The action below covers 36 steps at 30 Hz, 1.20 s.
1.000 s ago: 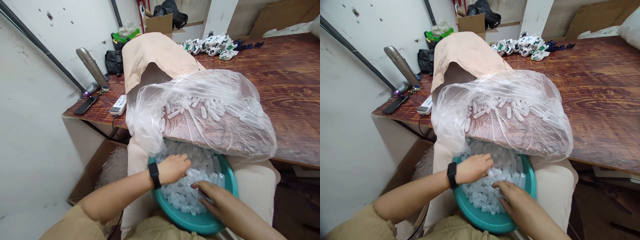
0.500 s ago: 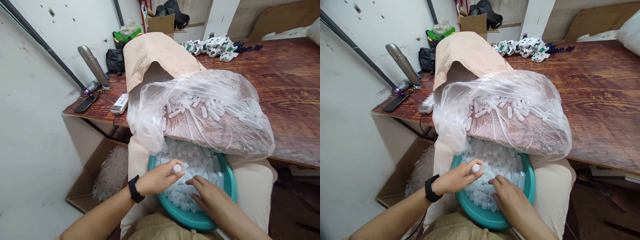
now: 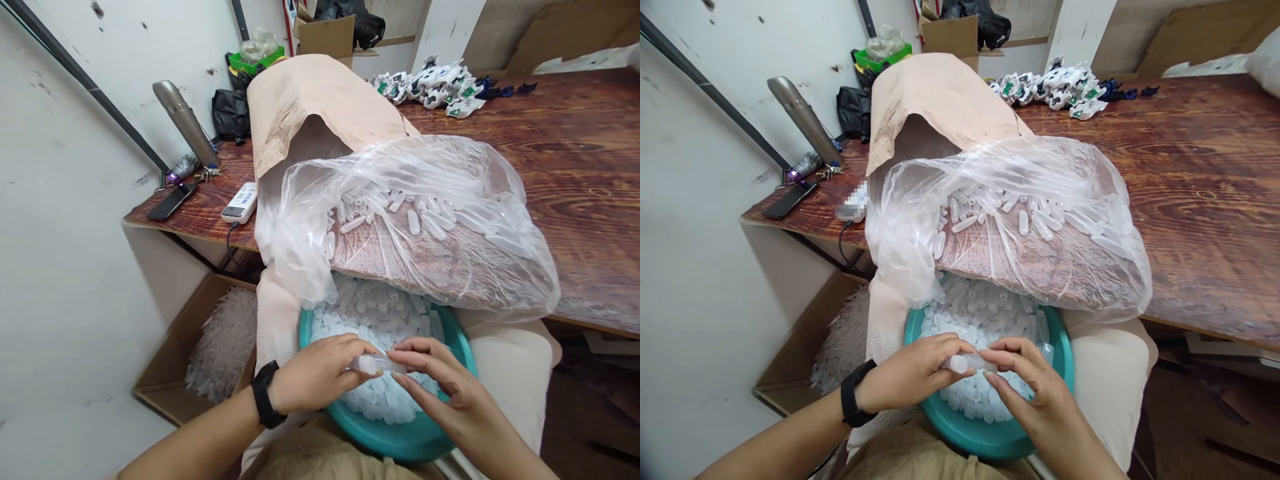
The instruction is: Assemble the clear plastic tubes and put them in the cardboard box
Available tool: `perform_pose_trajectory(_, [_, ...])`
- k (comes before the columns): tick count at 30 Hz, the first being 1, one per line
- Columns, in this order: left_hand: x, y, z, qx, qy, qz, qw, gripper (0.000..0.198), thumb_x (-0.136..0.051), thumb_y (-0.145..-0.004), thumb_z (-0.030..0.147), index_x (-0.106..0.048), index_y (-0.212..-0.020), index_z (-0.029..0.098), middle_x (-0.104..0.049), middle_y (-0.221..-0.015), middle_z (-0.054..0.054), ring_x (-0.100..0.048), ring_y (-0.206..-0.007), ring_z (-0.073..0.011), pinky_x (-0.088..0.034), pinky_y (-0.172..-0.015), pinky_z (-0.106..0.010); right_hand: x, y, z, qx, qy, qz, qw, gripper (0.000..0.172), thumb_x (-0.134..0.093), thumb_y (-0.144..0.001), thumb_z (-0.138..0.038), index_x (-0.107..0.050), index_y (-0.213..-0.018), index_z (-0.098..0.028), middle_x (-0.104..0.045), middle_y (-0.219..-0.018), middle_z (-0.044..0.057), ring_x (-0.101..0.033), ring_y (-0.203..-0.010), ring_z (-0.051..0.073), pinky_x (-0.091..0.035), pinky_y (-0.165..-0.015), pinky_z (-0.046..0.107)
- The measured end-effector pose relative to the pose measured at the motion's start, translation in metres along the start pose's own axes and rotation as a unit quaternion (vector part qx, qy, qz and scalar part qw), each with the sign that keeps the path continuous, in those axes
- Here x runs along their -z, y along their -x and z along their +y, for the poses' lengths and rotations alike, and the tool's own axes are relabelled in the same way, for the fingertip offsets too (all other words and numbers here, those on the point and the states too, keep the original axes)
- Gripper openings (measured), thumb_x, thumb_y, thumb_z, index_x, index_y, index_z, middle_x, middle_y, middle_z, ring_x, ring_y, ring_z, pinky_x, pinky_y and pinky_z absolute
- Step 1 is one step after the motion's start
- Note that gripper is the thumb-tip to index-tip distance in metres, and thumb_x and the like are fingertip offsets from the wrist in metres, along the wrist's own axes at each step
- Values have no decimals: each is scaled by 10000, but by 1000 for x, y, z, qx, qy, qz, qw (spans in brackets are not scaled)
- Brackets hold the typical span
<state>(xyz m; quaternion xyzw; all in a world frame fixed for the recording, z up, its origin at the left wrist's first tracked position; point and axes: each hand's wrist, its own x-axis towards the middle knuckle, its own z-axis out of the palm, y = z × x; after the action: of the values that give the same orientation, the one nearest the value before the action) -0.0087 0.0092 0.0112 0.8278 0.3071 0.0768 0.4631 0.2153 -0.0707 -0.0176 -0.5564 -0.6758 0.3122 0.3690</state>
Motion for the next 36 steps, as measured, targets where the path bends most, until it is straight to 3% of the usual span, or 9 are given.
perform_pose_trajectory(5, [-7,1,5,-51,-124,-2,991,225,-537,-982,239,-588,-1188,164,-684,-1067,-80,-639,-1019,-219,-498,-896,-333,-3,10,-9,25,20,-15,999,234,-554,-989,-350,-671,-1191,-330,-708,-1064,37,-711,-966,184,-584,-824,244])
perform_pose_trajectory(8, [-10,2,6,-67,-211,-6,975,215,-534,-973,209,-569,-1181,169,-669,-1016,-79,-632,-972,-240,-506,-834,-357,-7,14,-11,-36,7,-14,999,252,-482,-1013,-420,-652,-1150,-293,-736,-931,28,-734,-814,181,-602,-711,237])
perform_pose_trajectory(11, [-10,3,7,-68,-209,-12,976,205,-542,-969,207,-569,-1171,182,-665,-1002,-63,-634,-953,-227,-501,-811,-334,-7,16,-10,-77,-14,-30,996,258,-457,-1015,-442,-605,-1146,-275,-730,-844,8,-732,-733,171,-601,-653,230])
perform_pose_trajectory(14, [-9,3,7,-69,-177,-12,982,209,-545,-970,207,-568,-1176,181,-672,-1027,-58,-635,-979,-214,-492,-834,-312,-4,18,-9,-42,20,-52,998,244,-518,-989,-446,-587,-1153,-279,-736,-924,15,-737,-819,180,-597,-711,246])
perform_pose_trajectory(19, [-11,3,5,-73,-174,-15,982,200,-560,-969,227,-586,-1160,174,-677,-1017,-54,-642,-965,-210,-487,-844,-298,4,18,-9,2,132,-71,989,265,-434,-1027,-454,-591,-1127,-264,-736,-925,35,-737,-764,195,-573,-636,275])
perform_pose_trajectory(29, [-15,7,9,-77,-156,-43,984,225,-562,-967,244,-595,-1176,169,-694,-1037,-63,-654,-1000,-214,-494,-881,-296,4,18,-14,135,240,-103,956,290,-336,-1069,-372,-524,-884,-252,-636,-720,-7,-666,-608,189,-477,-554,291])
perform_pose_trajectory(32, [-17,7,10,-86,-132,-42,987,254,-548,-973,249,-570,-1219,188,-703,-1103,-57,-661,-1031,-209,-483,-921,-297,1,20,-13,150,257,-98,950,282,-305,-1076,-364,-508,-922,-243,-636,-736,2,-659,-617,194,-470,-573,300])
perform_pose_trajectory(36, [-18,8,10,-99,-149,-42,983,231,-533,-980,289,-588,-1190,211,-716,-975,-32,-682,-920,-200,-495,-848,-283,5,19,-14,197,283,-96,934,279,-284,-1077,-334,-490,-905,-256,-614,-732,1,-627,-600,206,-450,-579,317])
